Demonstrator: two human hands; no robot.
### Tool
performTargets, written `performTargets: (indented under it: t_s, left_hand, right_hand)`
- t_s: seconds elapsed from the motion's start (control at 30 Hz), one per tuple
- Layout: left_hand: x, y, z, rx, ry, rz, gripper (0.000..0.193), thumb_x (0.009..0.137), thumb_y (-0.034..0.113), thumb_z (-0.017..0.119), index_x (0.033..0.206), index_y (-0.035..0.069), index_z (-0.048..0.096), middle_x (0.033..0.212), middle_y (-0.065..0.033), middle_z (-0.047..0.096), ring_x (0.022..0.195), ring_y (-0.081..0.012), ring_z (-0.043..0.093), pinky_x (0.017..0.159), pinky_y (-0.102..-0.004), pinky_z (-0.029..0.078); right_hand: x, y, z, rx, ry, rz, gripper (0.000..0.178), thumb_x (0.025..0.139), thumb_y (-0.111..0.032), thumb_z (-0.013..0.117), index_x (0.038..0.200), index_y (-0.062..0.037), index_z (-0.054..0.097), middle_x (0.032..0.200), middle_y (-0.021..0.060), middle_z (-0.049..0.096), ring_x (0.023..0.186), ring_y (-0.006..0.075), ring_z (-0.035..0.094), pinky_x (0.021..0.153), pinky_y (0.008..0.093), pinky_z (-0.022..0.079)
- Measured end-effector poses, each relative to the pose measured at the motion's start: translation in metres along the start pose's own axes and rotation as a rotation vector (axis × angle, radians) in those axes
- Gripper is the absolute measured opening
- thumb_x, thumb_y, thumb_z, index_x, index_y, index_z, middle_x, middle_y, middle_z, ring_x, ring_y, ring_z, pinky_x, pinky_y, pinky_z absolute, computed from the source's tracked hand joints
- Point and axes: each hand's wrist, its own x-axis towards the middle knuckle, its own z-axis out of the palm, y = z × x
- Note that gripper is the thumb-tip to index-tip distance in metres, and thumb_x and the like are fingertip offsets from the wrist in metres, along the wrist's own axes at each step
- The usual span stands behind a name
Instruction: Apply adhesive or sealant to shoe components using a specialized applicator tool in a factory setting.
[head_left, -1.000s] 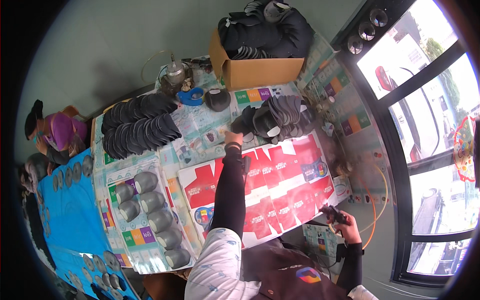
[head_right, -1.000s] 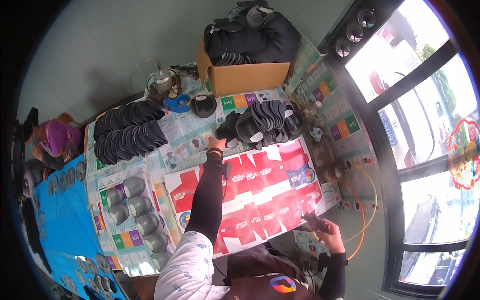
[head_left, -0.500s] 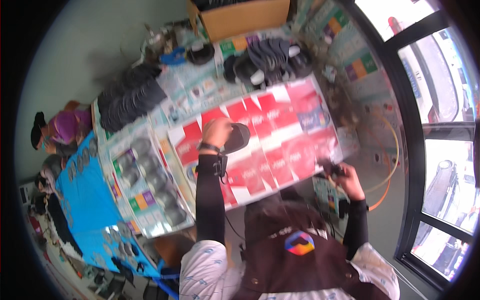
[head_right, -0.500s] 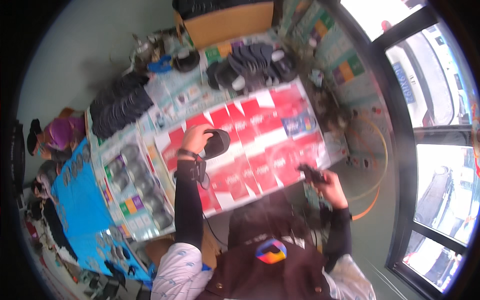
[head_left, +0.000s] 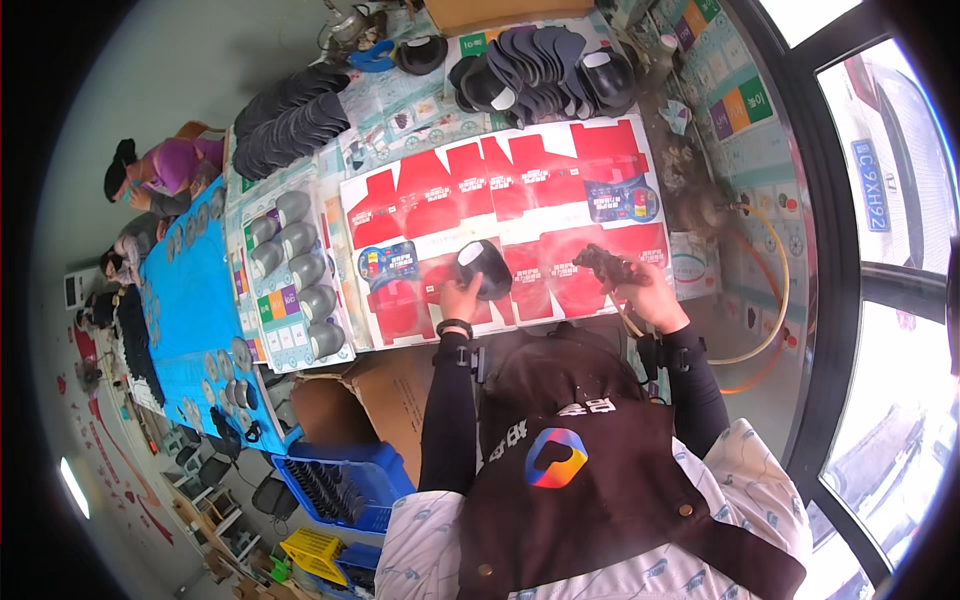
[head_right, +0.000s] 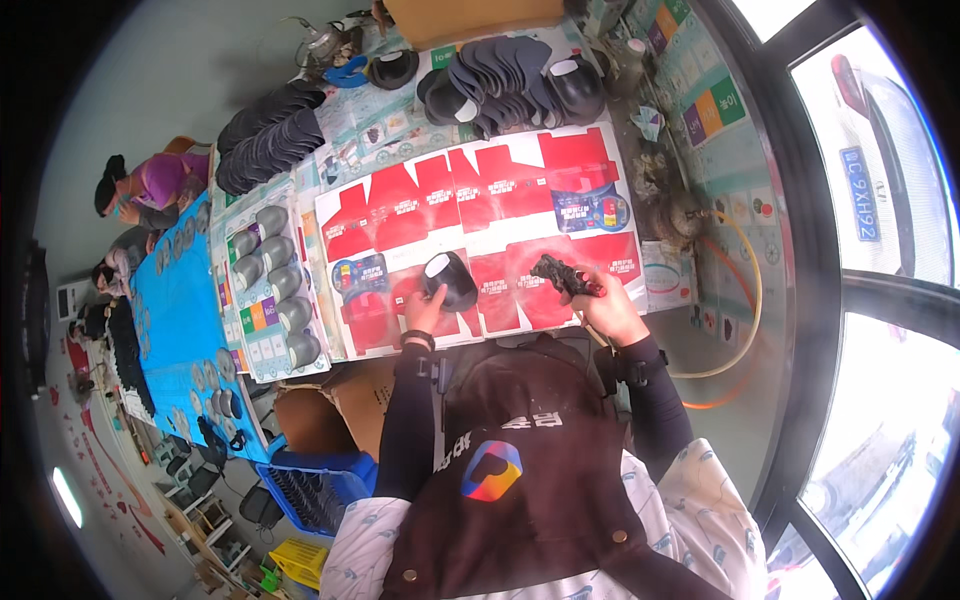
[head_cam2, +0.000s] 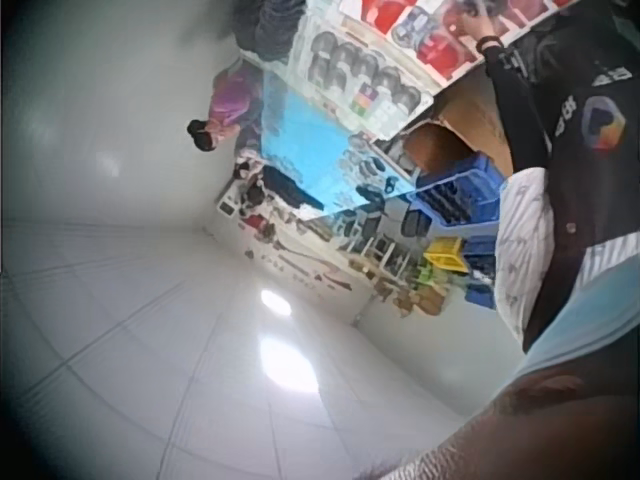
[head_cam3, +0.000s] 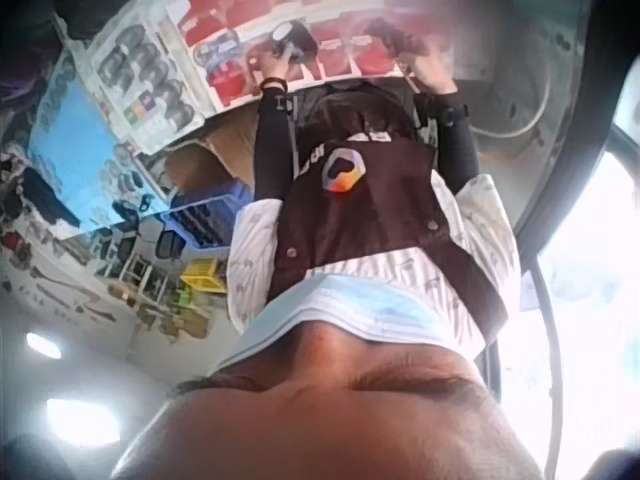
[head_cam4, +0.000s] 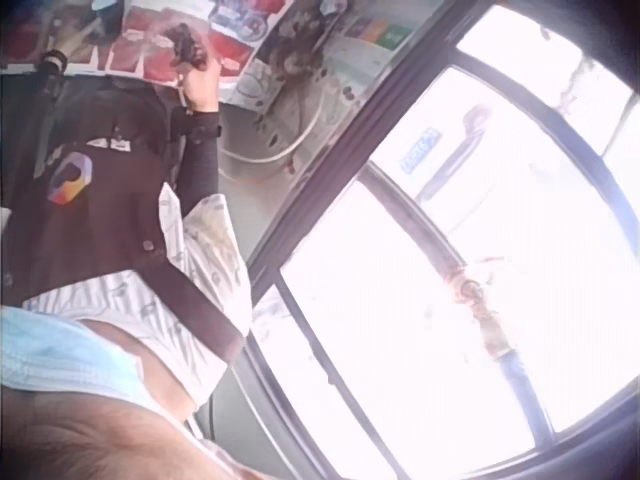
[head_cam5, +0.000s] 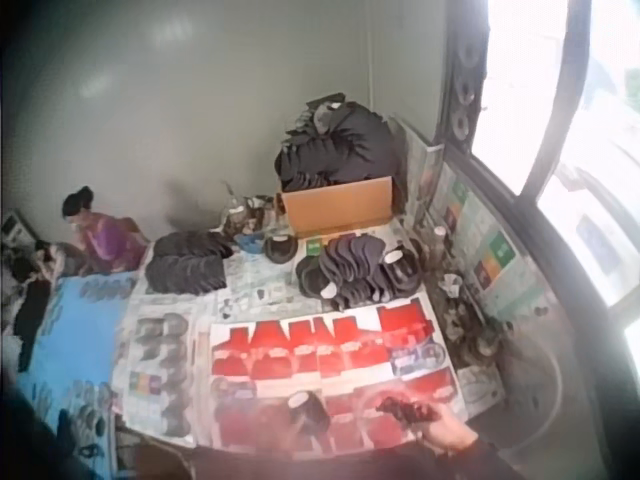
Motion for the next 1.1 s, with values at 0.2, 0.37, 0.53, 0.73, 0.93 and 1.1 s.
performTargets:
  t_s: [0.2, 0.37, 0.53, 0.73, 0.93, 1.1]
  left_hand:
    - [-0.018, 0.025, 0.008, 0.118, 0.177, 0.134, 0.037, 0.082, 0.025, 0.08, 0.103, -0.001, 0.064, 0.092, -0.0204, 0.072, 0.09, -0.0396, 0.07, 0.08, -0.0475, 0.054]
    - [-0.024, 0.039, 0.015, 0.302, 0.119, 0.273, 0.035, 0.083, 0.024, 0.08, 0.104, 0.0, 0.065, 0.096, -0.0191, 0.073, 0.092, -0.0361, 0.072, 0.08, -0.0436, 0.055]
    - [-0.012, 0.0, 0.014, 0.298, 0.054, 0.268, 0.037, 0.086, 0.024, 0.077, 0.111, 0.001, 0.066, 0.105, -0.0198, 0.072, 0.1, -0.0384, 0.069, 0.087, -0.0475, 0.055]
    - [-0.011, 0.001, 0.002, 0.069, -0.074, 0.229, 0.038, 0.09, 0.023, 0.072, 0.12, 0.0, 0.066, 0.109, -0.0183, 0.075, 0.102, -0.0329, 0.073, 0.089, -0.041, 0.056]
    - [-0.009, 0.002, 0.001, -0.133, -0.211, 0.142, 0.036, 0.095, 0.02, 0.068, 0.124, -0.001, 0.064, 0.107, -0.0154, 0.075, 0.094, -0.0243, 0.073, 0.08, -0.0353, 0.057]
    - [0.003, -0.02, 0.001, -0.081, -0.194, 0.232, 0.036, 0.097, 0.018, 0.067, 0.127, -0.002, 0.061, 0.103, -0.0129, 0.074, 0.087, -0.018, 0.073, 0.072, -0.0317, 0.059]
  right_hand:
    - [-0.004, 0.009, -0.002, -0.098, -0.115, -0.053, 0.049, 0.082, 0.006, 0.06, 0.13, -0.0006, 0.063, 0.101, 0.0038, 0.072, 0.092, 0.011, 0.066, 0.075, 0.0254, 0.051]
    - [0.009, 0.006, 0.03, -0.243, -0.14, -0.061, 0.04, 0.082, 0.004, 0.065, 0.122, 0.0007, 0.067, 0.096, 0.0026, 0.07, 0.082, 0.0097, 0.062, 0.075, 0.0291, 0.05]
    - [0.044, 0.025, 0.084, -0.523, -0.136, -0.196, 0.032, 0.086, -0.018, 0.062, 0.111, -0.0002, 0.07, 0.092, 0.0284, 0.068, 0.092, 0.0446, 0.067, 0.082, 0.0485, 0.052]
    - [0.064, 0.013, 0.114, -0.726, -0.118, -0.201, 0.041, 0.084, -0.014, 0.061, 0.121, 0.0015, 0.066, 0.097, 0.0257, 0.071, 0.092, 0.0414, 0.07, 0.081, 0.0437, 0.053]
    - [0.078, 0.021, 0.116, -0.792, -0.11, -0.172, 0.034, 0.086, -0.016, 0.06, 0.116, -0.0012, 0.068, 0.101, 0.0285, 0.069, 0.098, 0.0448, 0.067, 0.082, 0.0477, 0.053]
    - [0.076, 0.018, 0.137, -0.762, -0.092, -0.266, 0.027, 0.087, -0.016, 0.06, 0.108, -0.0013, 0.069, 0.094, 0.0288, 0.068, 0.093, 0.0465, 0.066, 0.078, 0.0497, 0.051]
